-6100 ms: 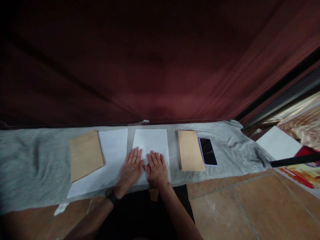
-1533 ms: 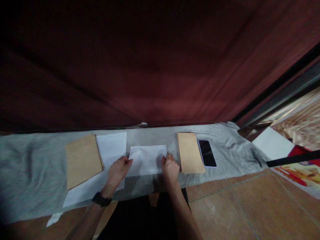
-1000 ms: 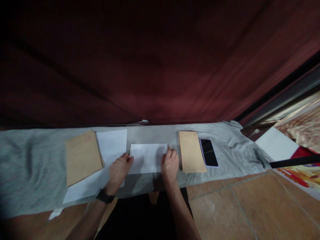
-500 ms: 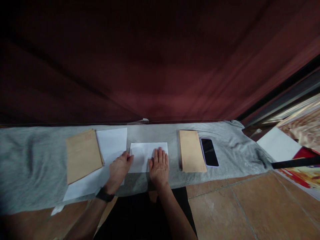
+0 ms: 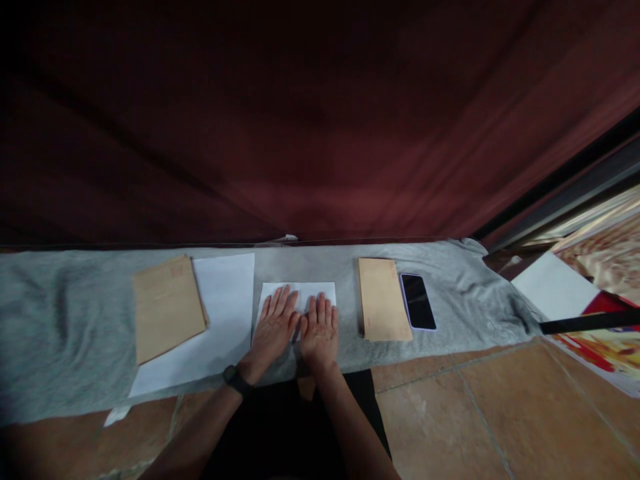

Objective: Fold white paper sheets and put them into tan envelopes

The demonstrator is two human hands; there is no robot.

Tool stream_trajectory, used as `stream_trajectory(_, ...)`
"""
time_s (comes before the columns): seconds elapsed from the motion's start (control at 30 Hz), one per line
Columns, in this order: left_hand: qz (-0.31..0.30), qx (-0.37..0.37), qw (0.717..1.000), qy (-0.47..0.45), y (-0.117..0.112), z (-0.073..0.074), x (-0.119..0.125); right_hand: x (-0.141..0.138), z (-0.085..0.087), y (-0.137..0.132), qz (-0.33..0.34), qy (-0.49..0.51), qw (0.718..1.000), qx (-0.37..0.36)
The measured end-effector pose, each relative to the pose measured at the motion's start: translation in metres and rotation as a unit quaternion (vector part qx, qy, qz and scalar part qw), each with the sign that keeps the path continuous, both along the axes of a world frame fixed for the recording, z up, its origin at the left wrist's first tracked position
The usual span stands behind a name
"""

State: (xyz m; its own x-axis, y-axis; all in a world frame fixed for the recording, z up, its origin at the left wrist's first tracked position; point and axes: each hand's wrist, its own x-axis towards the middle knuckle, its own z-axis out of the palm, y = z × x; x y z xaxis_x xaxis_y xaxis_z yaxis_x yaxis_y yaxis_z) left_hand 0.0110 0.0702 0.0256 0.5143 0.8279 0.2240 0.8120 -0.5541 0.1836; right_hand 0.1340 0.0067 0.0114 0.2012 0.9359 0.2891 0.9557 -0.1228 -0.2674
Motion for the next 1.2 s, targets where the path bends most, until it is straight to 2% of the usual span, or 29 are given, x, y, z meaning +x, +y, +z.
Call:
stream_trajectory(0.17, -0.009, -0.025, 0.999, 0.021, -0.002, -0.007, -0.005, -0.007, 0.012, 0.017, -0.002, 0.073, 0.997, -0.018)
stream_trajectory(0.3, -0.042, -0.030, 0.998, 0.034, -0.001, -0.011, -0.008, -0.021, 0.018, 0.040, 0.091, 0.109, 0.990, 0.000)
stream_trajectory(0.4, -0.041, -0.038, 0.998, 0.034, 0.000, -0.011, -0.007, -0.022, 0.015, 0.050, 0.117, 0.100, 0.988, -0.002)
stream_trajectory(0.63, 0.008, -0.047, 0.999, 0.008, 0.001, -0.013, -0.003, -0.004, 0.002, 0.047, 0.077, 0.047, 0.996, -0.015)
stream_trajectory(0.93, 0.124, -0.009, 0.991, -0.046, 0.002, -0.019, 0.000, 0.037, -0.013, 0.029, 0.013, -0.009, 1.000, 0.019)
stream_trajectory(1.2, 0.173, 0.006, 0.983, -0.061, -0.004, -0.014, -0.010, 0.048, -0.015, 0.020, -0.001, -0.031, 0.999, 0.017)
